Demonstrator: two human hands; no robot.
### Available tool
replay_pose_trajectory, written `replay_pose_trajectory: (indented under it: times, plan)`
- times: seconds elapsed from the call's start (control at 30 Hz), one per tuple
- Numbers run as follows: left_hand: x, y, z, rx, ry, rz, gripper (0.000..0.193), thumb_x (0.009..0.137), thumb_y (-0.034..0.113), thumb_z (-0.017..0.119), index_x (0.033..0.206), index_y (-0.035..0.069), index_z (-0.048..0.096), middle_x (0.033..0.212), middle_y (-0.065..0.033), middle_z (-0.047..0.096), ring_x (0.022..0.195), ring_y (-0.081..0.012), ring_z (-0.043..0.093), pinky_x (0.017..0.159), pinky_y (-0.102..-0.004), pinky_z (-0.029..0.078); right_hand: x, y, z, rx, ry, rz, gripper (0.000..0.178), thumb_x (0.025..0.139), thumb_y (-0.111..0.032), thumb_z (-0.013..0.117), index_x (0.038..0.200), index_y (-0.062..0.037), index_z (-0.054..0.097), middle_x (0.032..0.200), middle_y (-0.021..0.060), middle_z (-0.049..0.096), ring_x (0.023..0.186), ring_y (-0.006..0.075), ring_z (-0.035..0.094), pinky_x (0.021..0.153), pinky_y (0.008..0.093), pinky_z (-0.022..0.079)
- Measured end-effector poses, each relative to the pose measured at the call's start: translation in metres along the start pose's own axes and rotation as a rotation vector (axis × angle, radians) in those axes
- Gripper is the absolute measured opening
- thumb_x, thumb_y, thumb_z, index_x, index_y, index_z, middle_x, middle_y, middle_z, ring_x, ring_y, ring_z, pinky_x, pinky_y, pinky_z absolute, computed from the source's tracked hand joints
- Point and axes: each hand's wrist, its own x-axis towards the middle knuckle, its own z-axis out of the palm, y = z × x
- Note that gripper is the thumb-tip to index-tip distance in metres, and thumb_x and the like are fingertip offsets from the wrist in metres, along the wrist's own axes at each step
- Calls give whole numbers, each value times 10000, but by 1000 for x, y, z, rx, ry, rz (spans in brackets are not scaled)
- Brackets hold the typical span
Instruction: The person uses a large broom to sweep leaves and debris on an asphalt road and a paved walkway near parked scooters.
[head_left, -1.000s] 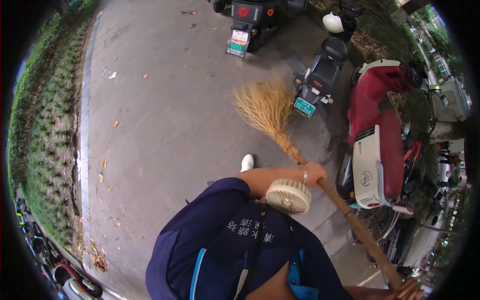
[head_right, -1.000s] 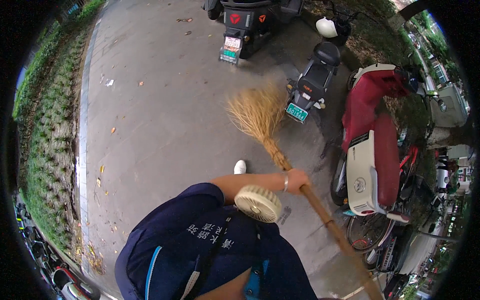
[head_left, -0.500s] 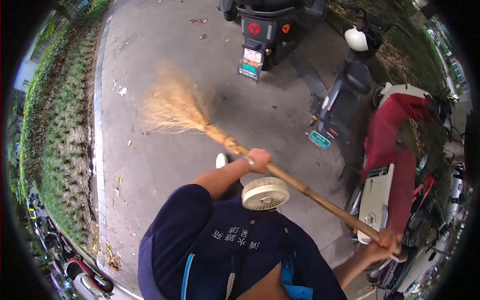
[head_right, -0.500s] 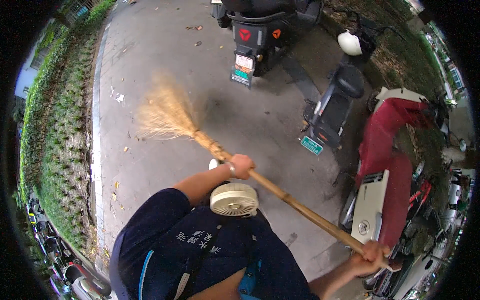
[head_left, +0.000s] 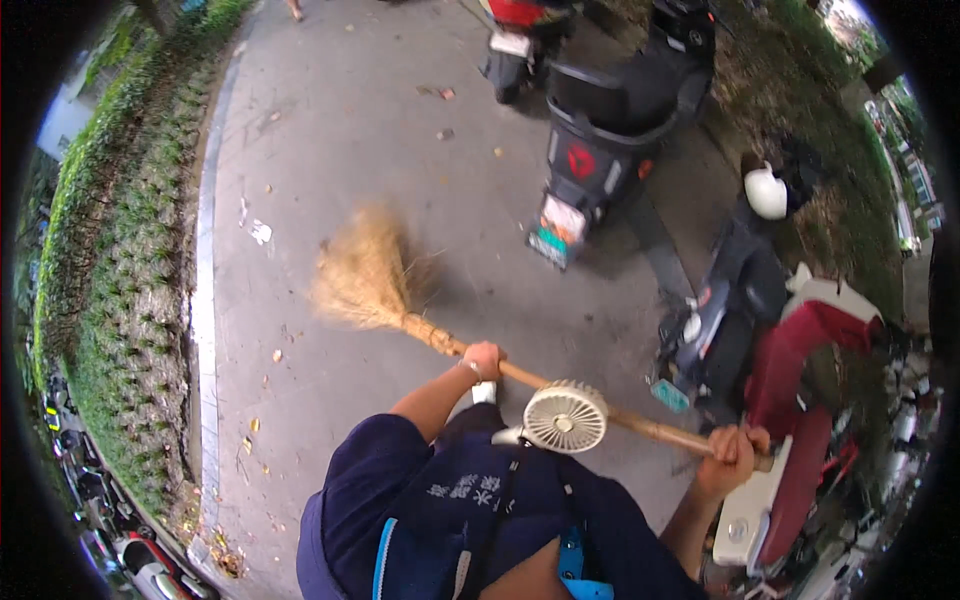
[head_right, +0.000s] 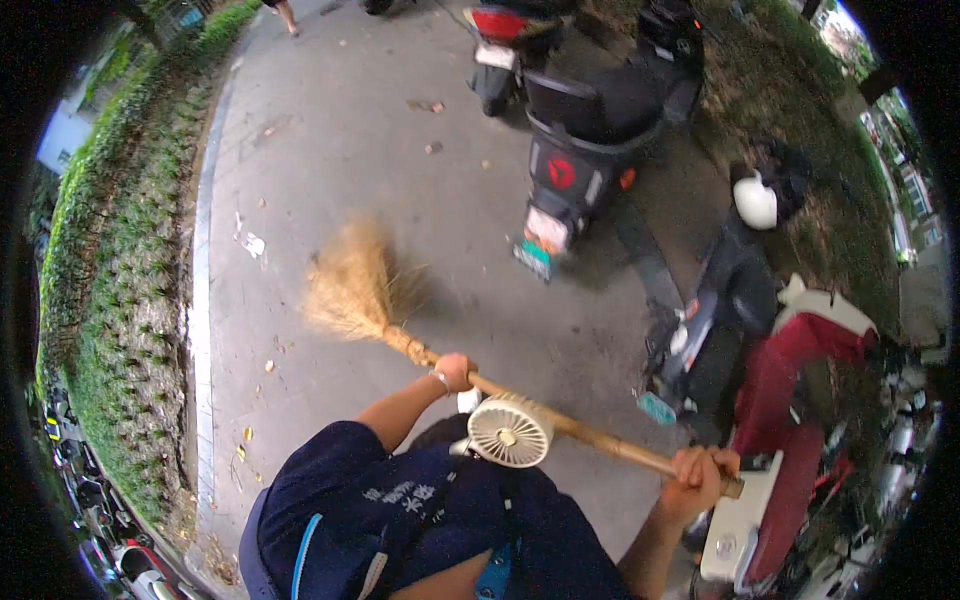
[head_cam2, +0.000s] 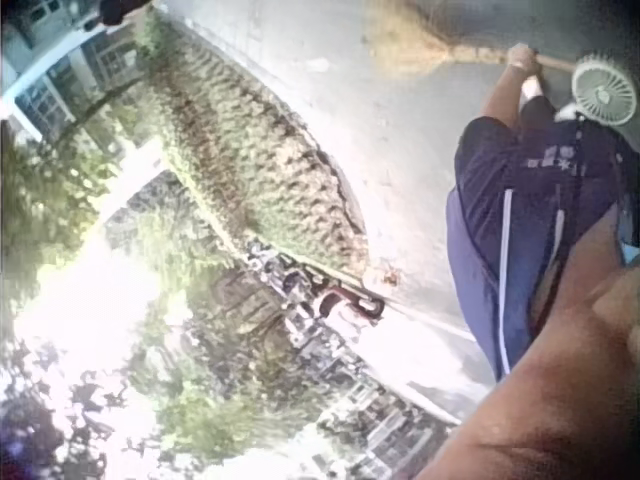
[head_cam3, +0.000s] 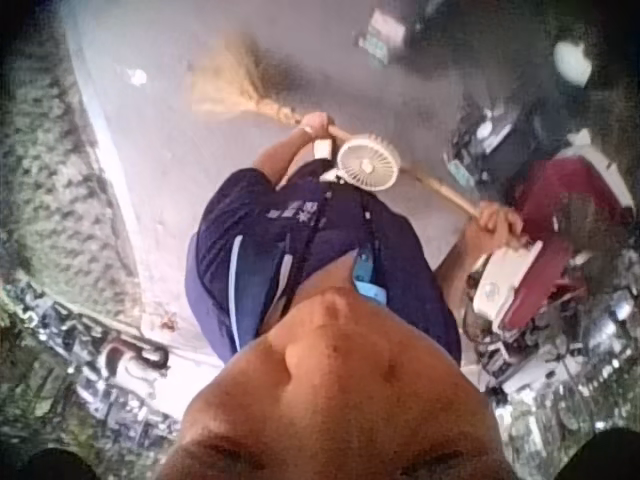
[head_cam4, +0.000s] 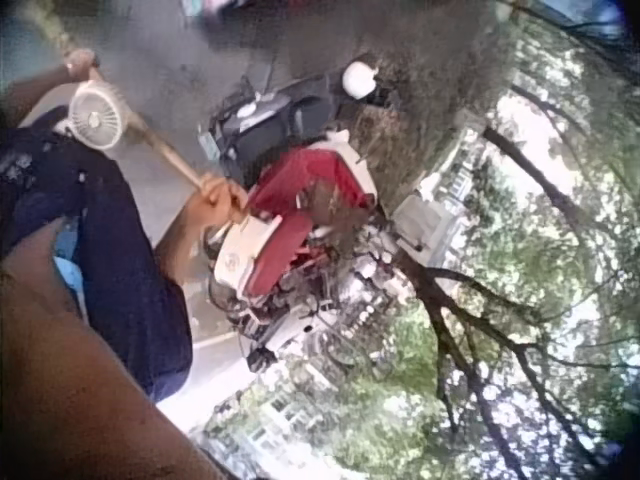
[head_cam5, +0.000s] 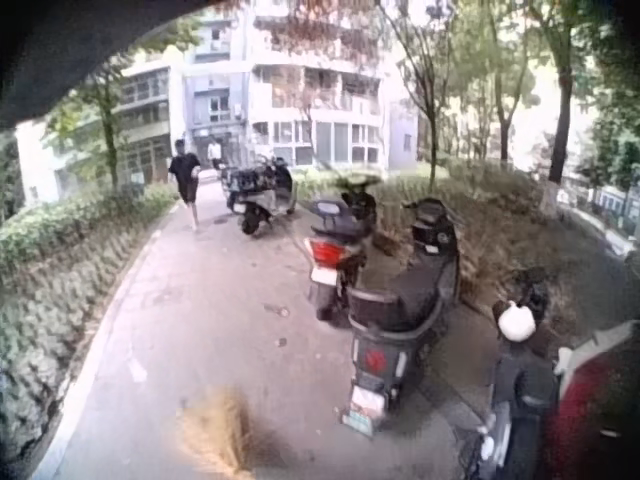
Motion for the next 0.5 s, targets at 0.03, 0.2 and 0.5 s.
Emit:
replay_pose_trajectory:
  times: [0.03, 0.2, 0.5]
  plan:
    - [0, -6, -30, 7, -1, 52, 227, 672, 310, 662, 875, 215, 695, 849, -71, 679, 842, -266, 654, 726, -407, 530, 15, 7, -17, -6, -117, -25, 135, 839, -7, 478, 859, -135, 441, 552, -48, 303, 447, 55, 297, 429, 224, 258]
    - [42, 31, -118, -9, 86, 382, 239, 694, 378, 640, 779, 161, 691, 746, -104, 668, 740, -295, 659, 623, -431, 526, 54, -47, -40, -941, 579, -707, 162, 885, -95, 535, 738, -28, 547, 590, 83, 484, 448, 144, 408, 429, 295, 373]
    - [261, 66, -248, 0, 168, 685, 218, 601, 244, 674, 784, 127, 695, 747, -131, 658, 758, -335, 641, 667, -437, 515, 106, -12, 198, -593, 87, -556, 193, 926, -147, 489, 747, -77, 472, 656, 92, 483, 564, 225, 454, 577, 390, 440]
